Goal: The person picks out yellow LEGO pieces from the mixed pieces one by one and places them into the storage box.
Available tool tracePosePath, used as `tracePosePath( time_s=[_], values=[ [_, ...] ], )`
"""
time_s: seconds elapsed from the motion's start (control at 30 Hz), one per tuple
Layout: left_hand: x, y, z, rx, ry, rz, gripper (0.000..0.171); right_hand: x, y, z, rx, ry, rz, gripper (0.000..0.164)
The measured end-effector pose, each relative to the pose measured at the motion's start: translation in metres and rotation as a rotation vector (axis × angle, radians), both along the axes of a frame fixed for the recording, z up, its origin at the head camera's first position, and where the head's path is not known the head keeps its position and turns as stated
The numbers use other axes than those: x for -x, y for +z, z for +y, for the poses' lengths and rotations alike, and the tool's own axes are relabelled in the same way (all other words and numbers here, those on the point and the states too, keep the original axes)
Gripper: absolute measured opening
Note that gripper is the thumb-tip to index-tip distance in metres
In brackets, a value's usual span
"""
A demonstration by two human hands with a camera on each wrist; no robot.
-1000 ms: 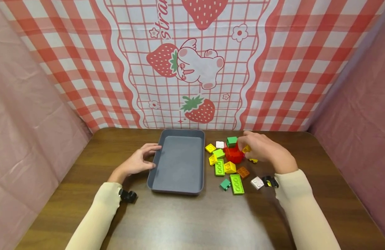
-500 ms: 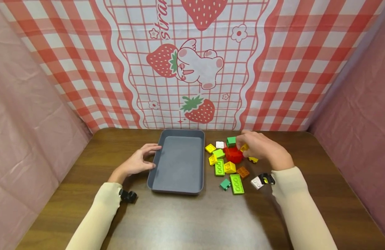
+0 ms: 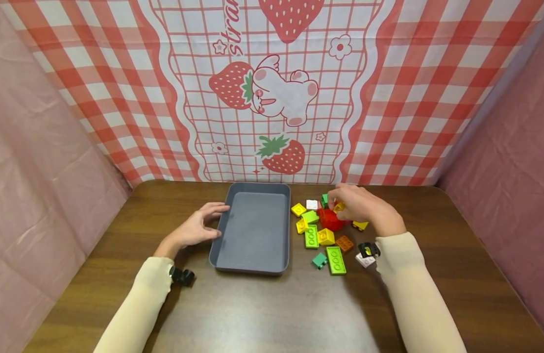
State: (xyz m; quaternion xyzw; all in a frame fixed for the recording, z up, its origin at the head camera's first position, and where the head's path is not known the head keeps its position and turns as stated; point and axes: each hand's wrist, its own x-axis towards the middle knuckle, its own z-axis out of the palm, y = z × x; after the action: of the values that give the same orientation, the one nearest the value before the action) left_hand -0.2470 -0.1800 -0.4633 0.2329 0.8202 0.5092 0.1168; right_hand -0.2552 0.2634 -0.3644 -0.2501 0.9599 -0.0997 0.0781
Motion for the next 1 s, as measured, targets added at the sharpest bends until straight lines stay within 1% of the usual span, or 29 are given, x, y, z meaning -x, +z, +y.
tracePosePath(
  time_s=[0.13, 0.37, 0.57, 0.83, 1.0],
  values=[
    [0.000, 0.000, 0.000, -0.003, 0.000, -0.001, 0.071, 0.004, 0.000, -0.004, 0.006, 0.001, 0.005, 0.020],
    [-0.015, 0.026, 0.002, -0.007, -0.020, 0.000, 0.069, 0.013, -0.001, -0.015, 0.037, 0.001, 0.002, 0.017],
    [-0.014, 0.026, 0.001, 0.002, -0.022, -0.003, 0.070, 0.020, -0.002, -0.024, 0.052, -0.022, -0.027, 0.018],
    [-0.015, 0.026, 0.002, -0.010, -0.017, -0.017, 0.071, 0.027, -0.004, -0.032, 0.038, 0.006, -0.010, 0.016],
    [-0.016, 0.028, 0.003, -0.010, -0.022, -0.007, 0.069, 0.028, -0.006, -0.037, 0.047, 0.002, -0.028, 0.018]
  ],
)
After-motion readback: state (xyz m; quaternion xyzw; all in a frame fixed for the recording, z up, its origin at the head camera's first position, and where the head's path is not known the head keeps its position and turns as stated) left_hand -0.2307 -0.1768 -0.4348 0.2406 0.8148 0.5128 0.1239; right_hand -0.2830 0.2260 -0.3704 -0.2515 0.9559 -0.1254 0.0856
